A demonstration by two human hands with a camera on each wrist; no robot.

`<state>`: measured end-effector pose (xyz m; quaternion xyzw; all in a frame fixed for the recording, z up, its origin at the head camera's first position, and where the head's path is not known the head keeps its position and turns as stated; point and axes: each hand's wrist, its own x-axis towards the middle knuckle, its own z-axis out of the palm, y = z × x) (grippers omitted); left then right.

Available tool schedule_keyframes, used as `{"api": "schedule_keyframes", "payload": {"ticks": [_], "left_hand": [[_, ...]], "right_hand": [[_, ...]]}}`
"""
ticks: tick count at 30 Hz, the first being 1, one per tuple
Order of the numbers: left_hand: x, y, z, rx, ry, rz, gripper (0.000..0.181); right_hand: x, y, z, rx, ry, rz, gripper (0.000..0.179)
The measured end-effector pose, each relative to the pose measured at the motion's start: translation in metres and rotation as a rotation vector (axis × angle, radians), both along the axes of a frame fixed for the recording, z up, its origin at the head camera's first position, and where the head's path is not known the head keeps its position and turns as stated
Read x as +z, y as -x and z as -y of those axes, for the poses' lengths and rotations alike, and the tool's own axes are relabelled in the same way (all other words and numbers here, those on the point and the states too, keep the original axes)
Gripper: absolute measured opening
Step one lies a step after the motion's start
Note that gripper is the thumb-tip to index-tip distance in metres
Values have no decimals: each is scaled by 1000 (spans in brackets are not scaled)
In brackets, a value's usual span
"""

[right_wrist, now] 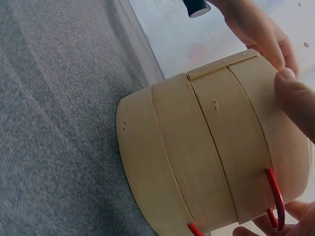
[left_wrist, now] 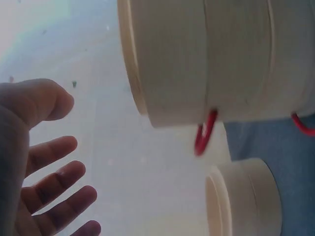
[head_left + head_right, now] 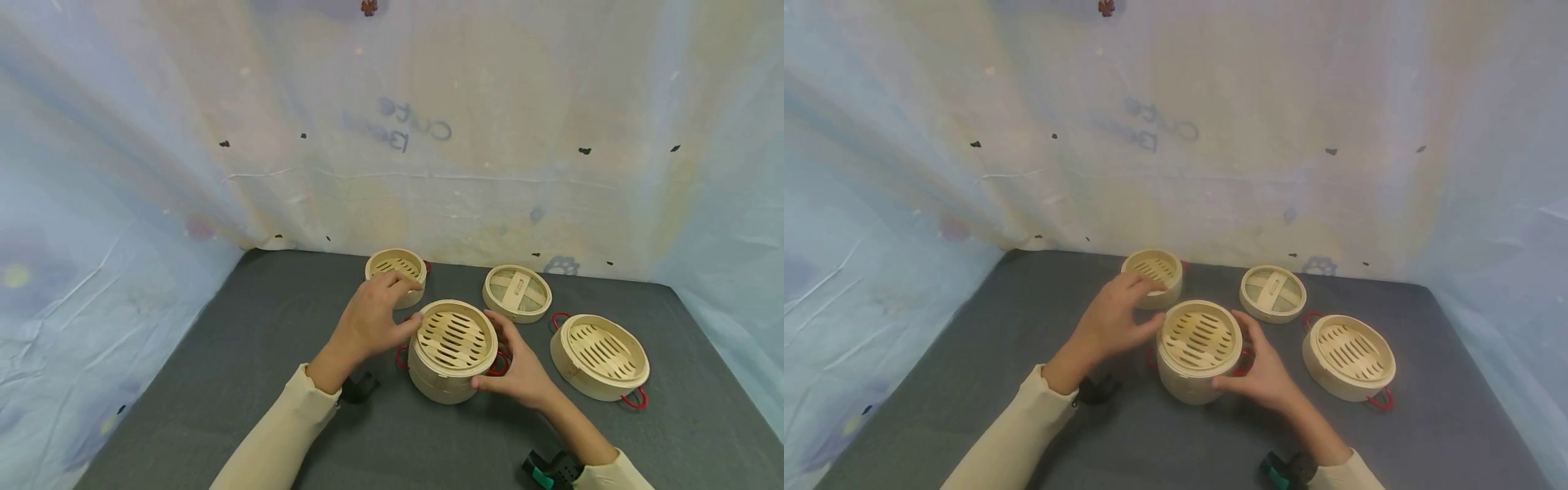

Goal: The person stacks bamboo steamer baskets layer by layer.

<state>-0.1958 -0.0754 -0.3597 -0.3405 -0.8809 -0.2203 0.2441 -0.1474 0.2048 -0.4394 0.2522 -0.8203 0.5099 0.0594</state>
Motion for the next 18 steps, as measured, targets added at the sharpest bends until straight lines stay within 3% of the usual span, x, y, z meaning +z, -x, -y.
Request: {"api": "schedule_keyframes", "payload": {"ticks": [9, 18], "left_hand": [[-11, 27, 12, -13, -13, 37, 33], [-32, 51, 25, -6, 32, 115, 37]], "right_hand": [[2, 2, 1, 3, -16, -4, 110], [3, 3, 2, 8, -46, 0, 112]]}}
